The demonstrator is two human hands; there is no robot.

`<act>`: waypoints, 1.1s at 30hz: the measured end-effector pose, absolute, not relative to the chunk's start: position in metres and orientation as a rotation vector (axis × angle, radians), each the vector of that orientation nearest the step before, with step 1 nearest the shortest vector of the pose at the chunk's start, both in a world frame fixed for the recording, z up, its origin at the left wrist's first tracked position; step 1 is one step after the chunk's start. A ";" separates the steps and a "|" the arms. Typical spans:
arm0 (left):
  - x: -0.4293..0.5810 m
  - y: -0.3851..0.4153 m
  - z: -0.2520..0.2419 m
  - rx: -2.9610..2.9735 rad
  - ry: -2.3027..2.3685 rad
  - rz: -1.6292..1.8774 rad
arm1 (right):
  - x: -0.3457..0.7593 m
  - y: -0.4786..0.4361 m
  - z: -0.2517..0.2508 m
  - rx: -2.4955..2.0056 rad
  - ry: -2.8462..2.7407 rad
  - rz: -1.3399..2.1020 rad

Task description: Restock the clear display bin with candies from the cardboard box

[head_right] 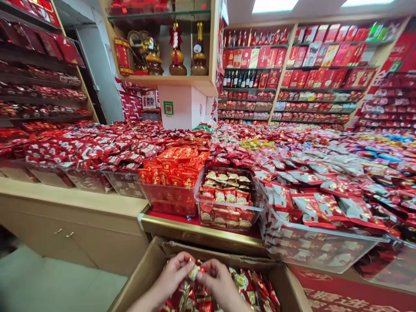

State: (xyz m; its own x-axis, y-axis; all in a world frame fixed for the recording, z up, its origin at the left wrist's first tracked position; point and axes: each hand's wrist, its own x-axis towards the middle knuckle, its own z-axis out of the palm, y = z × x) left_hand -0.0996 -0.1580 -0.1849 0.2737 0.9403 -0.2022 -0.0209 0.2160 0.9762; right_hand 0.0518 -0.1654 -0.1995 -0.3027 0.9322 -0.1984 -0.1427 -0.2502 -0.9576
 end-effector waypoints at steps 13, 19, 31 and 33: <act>-0.091 -0.163 -0.162 0.659 0.979 1.093 | 0.059 -0.175 -0.175 -1.112 -0.932 1.698; -0.090 -0.164 -0.164 0.616 0.970 1.140 | 0.048 -0.180 -0.171 -1.068 -0.803 1.745; -0.101 -0.161 -0.176 0.889 1.057 0.920 | 0.053 -0.166 -0.179 -1.199 -1.038 1.656; -0.101 -0.160 -0.178 0.854 1.061 0.948 | 0.054 -0.164 -0.177 -1.186 -1.057 1.646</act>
